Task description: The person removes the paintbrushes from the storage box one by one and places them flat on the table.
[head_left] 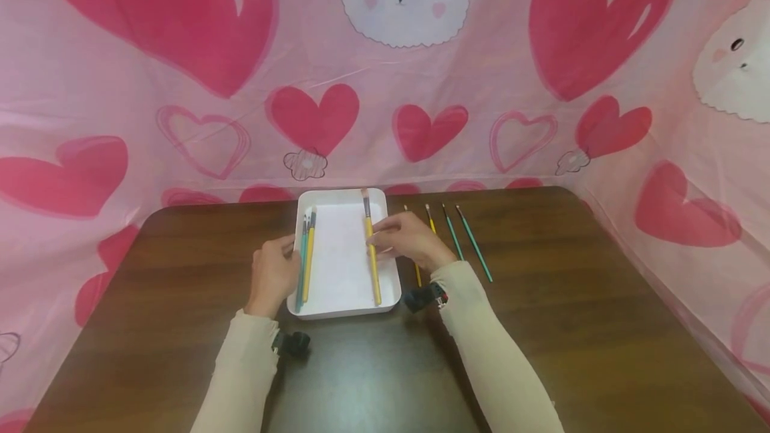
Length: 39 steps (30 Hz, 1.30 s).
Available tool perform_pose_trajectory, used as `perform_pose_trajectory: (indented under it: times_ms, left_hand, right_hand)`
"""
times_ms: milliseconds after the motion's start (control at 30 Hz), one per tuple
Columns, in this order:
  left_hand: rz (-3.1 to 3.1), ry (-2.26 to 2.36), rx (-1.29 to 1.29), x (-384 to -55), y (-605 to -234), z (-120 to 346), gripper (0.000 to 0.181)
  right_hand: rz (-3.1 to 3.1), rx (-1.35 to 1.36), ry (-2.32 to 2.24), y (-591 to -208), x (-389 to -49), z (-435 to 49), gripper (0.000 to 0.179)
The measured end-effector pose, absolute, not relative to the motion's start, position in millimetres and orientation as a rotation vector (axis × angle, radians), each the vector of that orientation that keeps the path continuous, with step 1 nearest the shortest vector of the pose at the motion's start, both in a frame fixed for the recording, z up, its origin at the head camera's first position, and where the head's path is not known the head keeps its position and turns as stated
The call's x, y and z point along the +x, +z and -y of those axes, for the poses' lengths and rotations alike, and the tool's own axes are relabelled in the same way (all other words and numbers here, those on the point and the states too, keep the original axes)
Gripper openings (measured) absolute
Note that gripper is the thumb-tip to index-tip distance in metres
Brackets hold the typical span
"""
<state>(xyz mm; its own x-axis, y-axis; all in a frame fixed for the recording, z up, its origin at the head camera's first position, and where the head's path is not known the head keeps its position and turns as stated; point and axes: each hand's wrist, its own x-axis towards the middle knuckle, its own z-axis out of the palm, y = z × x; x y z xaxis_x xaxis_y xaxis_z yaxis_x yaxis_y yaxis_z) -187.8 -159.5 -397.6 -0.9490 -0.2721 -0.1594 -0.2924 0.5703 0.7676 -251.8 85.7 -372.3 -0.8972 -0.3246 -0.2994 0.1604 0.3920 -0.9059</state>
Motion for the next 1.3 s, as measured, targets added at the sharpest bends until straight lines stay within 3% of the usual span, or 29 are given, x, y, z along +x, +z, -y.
perform_pose_trajectory:
  times_ms: [1300]
  left_hand:
    - [-2.794, 1.306, -0.477, -187, -399, 158, 0.052]
  right_hand:
    - [-2.145, -0.207, -1.683, -364, -260, -165, 0.043]
